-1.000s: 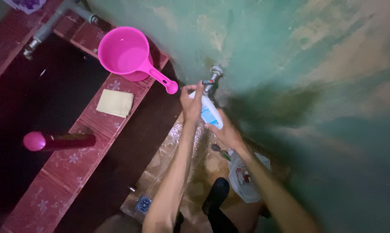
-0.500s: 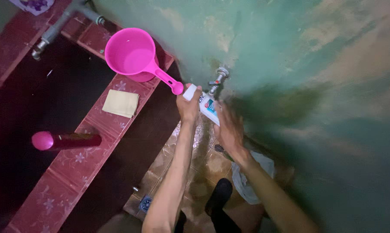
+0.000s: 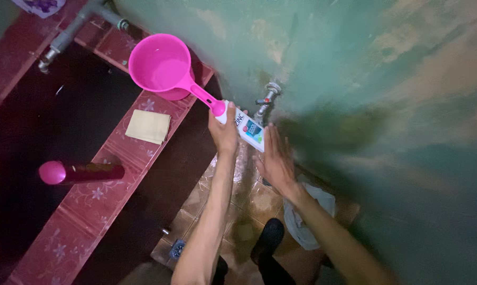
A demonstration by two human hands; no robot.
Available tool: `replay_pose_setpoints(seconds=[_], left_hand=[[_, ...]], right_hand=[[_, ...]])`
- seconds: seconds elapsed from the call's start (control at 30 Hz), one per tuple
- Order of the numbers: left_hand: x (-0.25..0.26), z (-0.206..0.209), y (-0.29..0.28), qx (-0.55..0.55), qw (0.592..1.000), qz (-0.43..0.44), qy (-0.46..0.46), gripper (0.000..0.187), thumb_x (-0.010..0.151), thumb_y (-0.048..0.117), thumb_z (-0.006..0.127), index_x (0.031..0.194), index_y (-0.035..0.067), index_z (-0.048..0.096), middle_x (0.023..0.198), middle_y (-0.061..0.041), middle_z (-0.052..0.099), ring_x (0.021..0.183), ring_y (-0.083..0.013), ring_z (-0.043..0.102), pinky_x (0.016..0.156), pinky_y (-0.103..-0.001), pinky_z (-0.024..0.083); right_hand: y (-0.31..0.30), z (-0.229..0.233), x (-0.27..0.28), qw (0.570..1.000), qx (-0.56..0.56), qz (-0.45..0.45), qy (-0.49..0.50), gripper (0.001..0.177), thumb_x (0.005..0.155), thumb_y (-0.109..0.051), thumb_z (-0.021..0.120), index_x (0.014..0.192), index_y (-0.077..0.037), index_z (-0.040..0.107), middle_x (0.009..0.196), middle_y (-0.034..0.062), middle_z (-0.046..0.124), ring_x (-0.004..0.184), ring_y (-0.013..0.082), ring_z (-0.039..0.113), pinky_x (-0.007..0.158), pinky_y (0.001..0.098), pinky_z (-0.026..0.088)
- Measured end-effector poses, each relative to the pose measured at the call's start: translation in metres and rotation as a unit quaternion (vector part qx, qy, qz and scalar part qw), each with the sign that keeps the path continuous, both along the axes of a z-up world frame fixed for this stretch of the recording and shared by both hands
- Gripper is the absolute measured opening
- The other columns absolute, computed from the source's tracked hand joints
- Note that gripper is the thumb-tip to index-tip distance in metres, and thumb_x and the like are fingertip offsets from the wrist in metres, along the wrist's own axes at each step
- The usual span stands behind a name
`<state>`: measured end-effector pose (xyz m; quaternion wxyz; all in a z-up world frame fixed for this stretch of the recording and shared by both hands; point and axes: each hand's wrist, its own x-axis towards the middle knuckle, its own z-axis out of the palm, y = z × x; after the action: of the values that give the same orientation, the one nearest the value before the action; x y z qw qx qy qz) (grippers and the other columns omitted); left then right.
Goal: The person unpacks toiletries from a white plastic bag, including a green sachet, a white bottle, and a pink bottle. They place the bottles on a tiled sink counter, rinse each bottle under a wall tap, and then wash and wring out a small cloth under the same tap.
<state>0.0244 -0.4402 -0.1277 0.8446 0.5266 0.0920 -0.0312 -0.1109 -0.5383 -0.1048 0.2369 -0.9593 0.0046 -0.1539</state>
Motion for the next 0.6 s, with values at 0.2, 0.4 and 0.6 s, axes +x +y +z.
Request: replay_pose_setpoints(seconds=[0.2, 0.4, 0.6], left_hand=[[-0.018, -0.029, -0.020, 0.091, 0.991, -0.013, -0.096, 0.031, 0.102, 0.014, 0.071, 0.127, -0.004, 0.065, 0.112, -0.012, 0.069, 0.100, -0.0142, 0.065, 0.089, -0.029, 0.054], [-0.001, -0.023, -0.007, 0.004, 0.999, -0.040, -0.019, 0.035, 0.098, 0.016, 0.068, 0.128, -0.001, 0.062, 0.107, -0.012, 0.073, 0.096, -0.0163, 0.070, 0.084, -0.030, 0.057], [-0.003, -0.009, -0.013, 0.047, 0.984, -0.116, -0.128, 0.027, 0.098, 0.016, 0.071, 0.117, -0.001, 0.062, 0.111, -0.013, 0.073, 0.099, -0.0150, 0.069, 0.088, -0.030, 0.055]], right_hand=[[0.010, -0.004, 0.040, 0.997, -0.019, -0.032, 0.064, 0.063, 0.106, -0.013, 0.059, 0.163, -0.001, 0.035, 0.164, 0.0220, 0.042, 0.148, 0.0365, 0.043, 0.125, 0.0450, 0.034], [-0.019, -0.006, 0.006, 0.995, 0.097, 0.022, 0.001, 0.083, 0.081, -0.022, 0.079, 0.145, 0.012, 0.039, 0.141, 0.0334, 0.048, 0.130, 0.0399, 0.048, 0.107, 0.0508, 0.039], [-0.055, -0.026, 0.005, 0.852, 0.453, -0.123, 0.231, 0.061, 0.081, -0.027, 0.082, 0.130, -0.001, 0.058, 0.111, 0.0141, 0.070, 0.092, 0.0234, 0.068, 0.079, 0.0398, 0.058]])
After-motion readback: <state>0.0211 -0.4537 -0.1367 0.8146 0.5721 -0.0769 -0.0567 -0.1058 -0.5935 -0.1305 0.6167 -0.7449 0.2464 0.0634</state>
